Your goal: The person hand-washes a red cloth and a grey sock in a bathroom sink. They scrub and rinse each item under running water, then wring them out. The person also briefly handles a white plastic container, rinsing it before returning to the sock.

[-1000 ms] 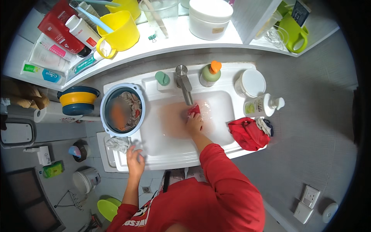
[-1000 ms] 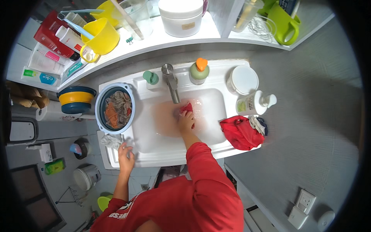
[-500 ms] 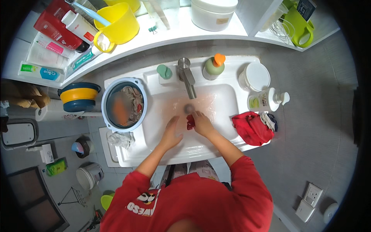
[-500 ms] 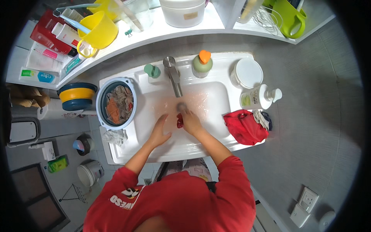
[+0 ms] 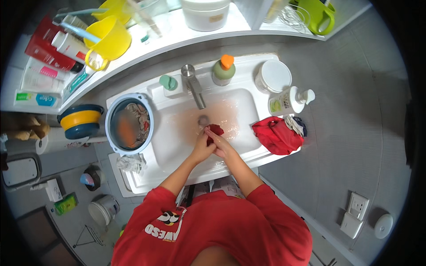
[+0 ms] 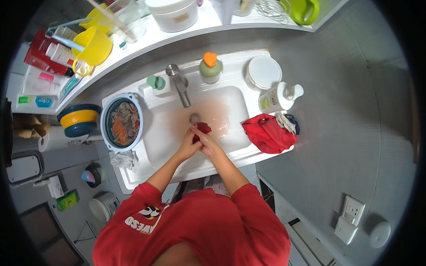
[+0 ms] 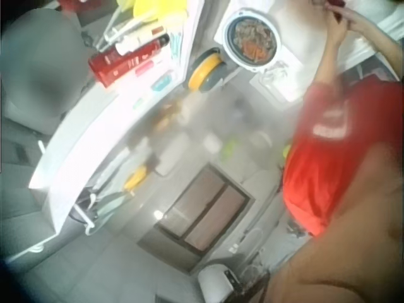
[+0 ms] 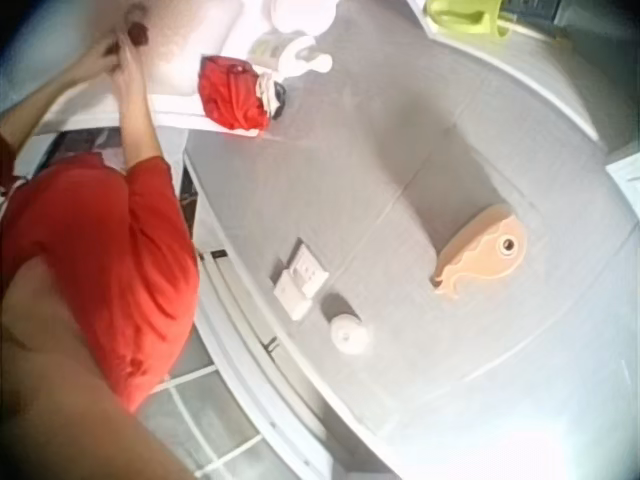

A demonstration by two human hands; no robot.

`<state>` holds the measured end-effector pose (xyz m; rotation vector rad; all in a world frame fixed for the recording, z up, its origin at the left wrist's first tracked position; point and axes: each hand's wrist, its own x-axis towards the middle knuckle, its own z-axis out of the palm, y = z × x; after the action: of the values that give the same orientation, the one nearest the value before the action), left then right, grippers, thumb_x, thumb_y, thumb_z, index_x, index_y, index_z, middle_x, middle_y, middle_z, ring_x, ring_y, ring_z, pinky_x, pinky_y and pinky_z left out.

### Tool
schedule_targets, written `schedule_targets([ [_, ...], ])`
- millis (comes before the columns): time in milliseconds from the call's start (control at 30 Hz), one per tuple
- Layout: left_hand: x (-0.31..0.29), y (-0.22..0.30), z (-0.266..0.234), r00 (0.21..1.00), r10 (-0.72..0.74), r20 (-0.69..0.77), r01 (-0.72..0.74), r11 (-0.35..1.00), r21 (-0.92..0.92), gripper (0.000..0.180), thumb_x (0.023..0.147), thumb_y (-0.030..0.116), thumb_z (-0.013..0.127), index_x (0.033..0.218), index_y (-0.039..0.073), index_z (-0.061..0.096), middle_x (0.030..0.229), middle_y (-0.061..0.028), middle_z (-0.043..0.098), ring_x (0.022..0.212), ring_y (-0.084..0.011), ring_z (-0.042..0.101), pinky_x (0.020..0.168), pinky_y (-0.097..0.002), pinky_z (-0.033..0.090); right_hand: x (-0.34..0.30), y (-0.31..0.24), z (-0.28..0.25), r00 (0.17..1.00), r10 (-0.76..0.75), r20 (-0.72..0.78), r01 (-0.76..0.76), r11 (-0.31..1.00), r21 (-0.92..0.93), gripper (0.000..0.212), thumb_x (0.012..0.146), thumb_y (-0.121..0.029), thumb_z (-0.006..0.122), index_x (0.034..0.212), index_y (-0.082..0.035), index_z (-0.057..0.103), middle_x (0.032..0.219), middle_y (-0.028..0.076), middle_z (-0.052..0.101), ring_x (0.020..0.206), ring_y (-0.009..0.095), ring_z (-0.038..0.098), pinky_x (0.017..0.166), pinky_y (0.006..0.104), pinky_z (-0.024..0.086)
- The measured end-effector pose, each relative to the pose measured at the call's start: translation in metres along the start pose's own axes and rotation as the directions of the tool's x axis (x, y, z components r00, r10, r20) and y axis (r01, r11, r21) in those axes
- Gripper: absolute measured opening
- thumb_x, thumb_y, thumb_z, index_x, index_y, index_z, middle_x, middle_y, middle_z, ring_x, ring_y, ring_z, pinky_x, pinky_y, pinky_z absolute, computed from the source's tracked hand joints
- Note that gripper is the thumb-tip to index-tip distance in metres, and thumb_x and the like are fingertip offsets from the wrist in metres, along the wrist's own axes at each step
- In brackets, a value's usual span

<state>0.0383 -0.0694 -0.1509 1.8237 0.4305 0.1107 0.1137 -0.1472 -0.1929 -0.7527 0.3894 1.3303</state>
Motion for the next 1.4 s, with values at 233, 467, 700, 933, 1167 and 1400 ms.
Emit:
schedule_targets([
  [233, -0.012, 0.005, -0.086, 0.916, -0.28, 0.287, 0.378, 0.365, -0.851, 0.052, 0.082, 0.029, 0.053, 0.127, 0.007, 0.039, 0.127, -0.015, 0.042, 0.105, -0.0269, 0.051, 0.095, -0.0428, 0.037, -0.055, -0.027, 0.064, 0.894, 0.316, 0.318, -0.414, 0.853, 0.317, 0.018, 0.082, -0.013, 0.059, 0.095, -0.004, 0.051, 0.075, 0.003, 0.05, 0.066, 0.01, 0.05, 0.059, 0.0219, 0.048],
  [467, 0.031, 0.064, -0.07, 0.942, 0.285, 0.179, 0.208, -0.076, -0.975, 0.034, 0.084, 0.035, 0.052, 0.105, 0.011, 0.041, 0.1, -0.0074, 0.044, 0.088, -0.0202, 0.049, 0.092, -0.0439, 0.039, -0.068, -0.02, 0.151, 0.668, 0.132, 0.732, -0.693, 0.471, 0.547, 0.028, 0.083, -0.02, 0.058, 0.103, -0.004, 0.046, 0.077, -0.002, 0.048, 0.065, 0.005, 0.048, 0.046, 0.0144, 0.043],
  [700, 0.046, 0.092, -0.114, 0.931, -0.169, 0.324, 0.362, 0.3, -0.883, 0.019, 0.086, 0.025, 0.052, 0.076, 0.011, 0.043, 0.062, 0.0005, 0.042, 0.057, -0.0129, 0.045, 0.083, -0.0397, 0.046, -0.055, -0.066, 0.158, 0.691, 0.609, 0.39, -0.582, 0.788, -0.2, 0.026, 0.084, -0.026, 0.054, 0.066, -0.011, 0.043, 0.051, -0.004, 0.034, 0.04, 0.003, 0.028, 0.034, 0.0167, 0.019],
  [933, 0.032, 0.059, -0.082, 0.898, -0.432, -0.08, 0.361, 0.83, -0.426, 0.022, 0.076, 0.006, 0.051, 0.058, 0.01, 0.039, 0.053, -0.0006, 0.041, 0.046, -0.0104, 0.04, 0.044, -0.026, 0.035, -0.054, -0.041, 0.141, 0.946, 0.31, -0.097, -0.206, 0.343, -0.916, 0.019, 0.074, -0.022, 0.054, 0.064, -0.011, 0.043, 0.049, 0.004, 0.043, 0.036, 0.015, 0.037, 0.031, 0.0297, 0.024],
  [1167, 0.022, -0.032, -0.029, 0.627, -0.679, -0.383, 0.42, 0.708, -0.567, 0.021, 0.072, 0.0, 0.049, 0.056, 0.007, 0.037, 0.051, -0.0032, 0.041, 0.043, -0.0141, 0.043, 0.038, -0.0296, 0.033, 0.029, 0.038, 0.029, 0.935, -0.242, 0.26, 0.183, -0.298, -0.937, 0.021, 0.07, -0.021, 0.055, 0.083, -0.006, 0.062, 0.08, 0.017, 0.063, 0.076, 0.034, 0.061, 0.066, 0.0436, 0.047],
  [1400, 0.016, -0.047, -0.022, 0.702, -0.712, 0.01, 0.375, 0.357, -0.855, 0.009, 0.077, 0.016, 0.055, 0.079, 0.008, 0.05, 0.076, -0.0064, 0.053, 0.068, -0.0186, 0.053, 0.064, -0.0334, 0.044, -0.041, 0.002, 0.029, 0.897, -0.341, 0.28, 0.216, -0.213, -0.953, 0.033, 0.069, -0.026, 0.06, 0.096, -0.008, 0.056, 0.087, 0.016, 0.062, 0.078, 0.035, 0.059, 0.067, 0.042, 0.048],
])
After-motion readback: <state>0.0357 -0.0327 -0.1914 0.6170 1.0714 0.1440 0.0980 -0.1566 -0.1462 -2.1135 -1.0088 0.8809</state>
